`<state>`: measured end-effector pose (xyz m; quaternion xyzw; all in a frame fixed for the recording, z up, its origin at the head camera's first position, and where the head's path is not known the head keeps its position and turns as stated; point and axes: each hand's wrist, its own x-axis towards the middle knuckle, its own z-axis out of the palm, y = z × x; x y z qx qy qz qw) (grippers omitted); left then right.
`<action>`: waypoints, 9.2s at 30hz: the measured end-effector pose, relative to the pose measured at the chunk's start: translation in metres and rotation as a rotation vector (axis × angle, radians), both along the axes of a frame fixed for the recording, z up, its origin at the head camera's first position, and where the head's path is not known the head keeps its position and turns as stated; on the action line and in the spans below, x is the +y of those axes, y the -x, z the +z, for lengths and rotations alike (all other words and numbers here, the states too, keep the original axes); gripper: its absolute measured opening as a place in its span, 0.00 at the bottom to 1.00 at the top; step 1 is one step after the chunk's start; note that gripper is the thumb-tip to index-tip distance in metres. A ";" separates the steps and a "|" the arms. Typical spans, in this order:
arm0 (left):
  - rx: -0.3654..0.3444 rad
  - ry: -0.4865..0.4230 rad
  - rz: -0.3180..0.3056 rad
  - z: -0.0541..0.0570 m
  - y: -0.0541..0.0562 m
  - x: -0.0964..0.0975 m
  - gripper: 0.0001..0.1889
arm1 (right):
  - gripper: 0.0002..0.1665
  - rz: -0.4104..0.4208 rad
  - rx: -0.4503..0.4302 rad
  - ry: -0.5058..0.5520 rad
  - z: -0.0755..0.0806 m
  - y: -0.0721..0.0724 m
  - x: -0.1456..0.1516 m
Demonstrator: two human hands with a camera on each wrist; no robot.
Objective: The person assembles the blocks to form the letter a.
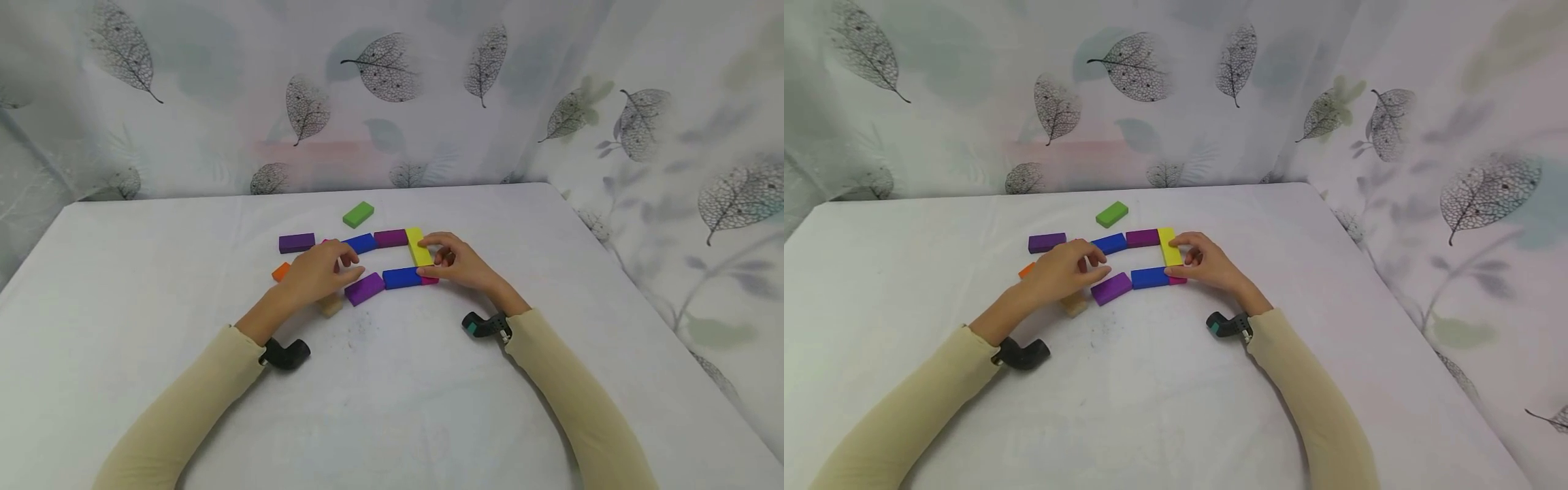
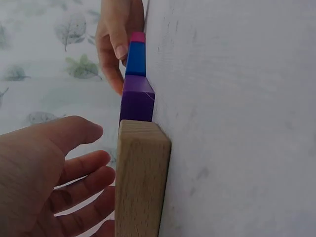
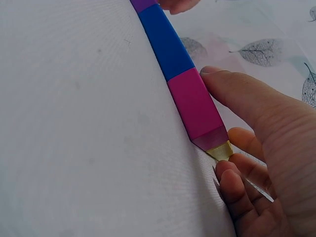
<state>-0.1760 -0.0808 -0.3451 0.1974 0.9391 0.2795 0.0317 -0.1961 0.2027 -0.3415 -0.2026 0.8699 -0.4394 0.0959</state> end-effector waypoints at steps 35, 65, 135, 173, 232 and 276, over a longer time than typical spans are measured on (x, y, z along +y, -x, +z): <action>0.102 0.066 0.116 -0.017 0.036 0.000 0.20 | 0.30 0.024 -0.010 0.039 -0.003 0.002 0.001; 0.115 0.076 0.101 -0.014 0.038 0.001 0.21 | 0.31 0.030 0.007 0.048 -0.004 0.002 0.002; 0.037 0.049 0.156 -0.007 0.008 -0.042 0.24 | 0.32 0.026 0.023 0.038 -0.035 0.025 0.009; 0.163 -0.023 0.084 0.000 -0.016 -0.036 0.22 | 0.30 0.026 0.033 0.014 0.000 0.001 0.002; 0.082 -0.093 -0.308 -0.007 -0.078 -0.030 0.13 | 0.31 0.020 0.029 0.031 -0.037 0.025 0.015; 0.144 0.023 -0.415 -0.007 -0.078 -0.041 0.21 | 0.31 0.017 0.023 0.036 -0.022 0.015 0.007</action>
